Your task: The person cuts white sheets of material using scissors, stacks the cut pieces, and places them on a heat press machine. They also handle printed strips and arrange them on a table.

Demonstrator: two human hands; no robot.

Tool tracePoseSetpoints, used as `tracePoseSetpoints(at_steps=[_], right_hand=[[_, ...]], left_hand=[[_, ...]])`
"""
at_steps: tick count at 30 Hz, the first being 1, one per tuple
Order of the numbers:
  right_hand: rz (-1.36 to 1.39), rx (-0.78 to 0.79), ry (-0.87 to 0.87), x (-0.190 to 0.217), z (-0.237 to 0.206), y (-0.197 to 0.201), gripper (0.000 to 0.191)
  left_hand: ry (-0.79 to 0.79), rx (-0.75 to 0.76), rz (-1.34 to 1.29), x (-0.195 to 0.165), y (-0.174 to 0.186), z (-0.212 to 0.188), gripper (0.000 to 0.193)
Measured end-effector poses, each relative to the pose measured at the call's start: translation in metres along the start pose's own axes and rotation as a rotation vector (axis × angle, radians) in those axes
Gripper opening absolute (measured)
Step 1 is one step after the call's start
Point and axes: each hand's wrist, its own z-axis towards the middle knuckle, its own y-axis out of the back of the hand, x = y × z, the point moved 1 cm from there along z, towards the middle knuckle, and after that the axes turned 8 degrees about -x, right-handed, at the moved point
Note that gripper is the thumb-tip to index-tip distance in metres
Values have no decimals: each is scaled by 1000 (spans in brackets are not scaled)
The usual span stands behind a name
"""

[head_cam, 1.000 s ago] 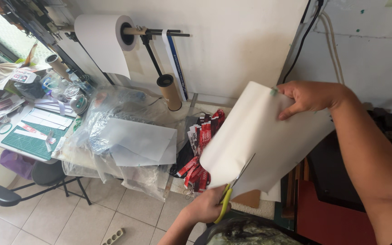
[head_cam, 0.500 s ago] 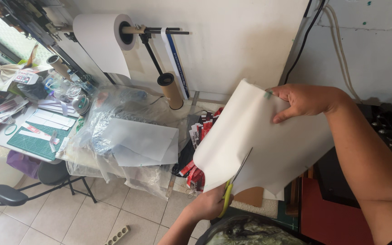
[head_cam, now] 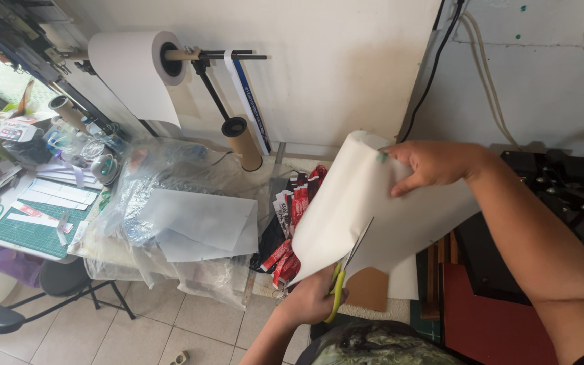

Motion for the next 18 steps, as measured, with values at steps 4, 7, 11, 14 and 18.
tracePoseSetpoints(at_steps=[4, 7, 11, 14, 18], right_hand=[[16, -3, 76, 2, -5, -3, 69], [-45, 1, 75, 1, -8, -5, 73], [-73, -37, 52, -3, -9, -10, 71], [-120, -52, 41, -5, -8, -12, 77], [-49, -3, 38, -7, -8, -14, 78]], left_hand=[[40, 36, 11, -3, 2, 5, 48], [-171, -70, -47, -7, 4, 6, 67], [-156, -50, -47, -5, 4, 10, 64], [-78, 35, -43, -1, 7, 13, 49], [-108, 37, -23, -4, 5, 16, 37]])
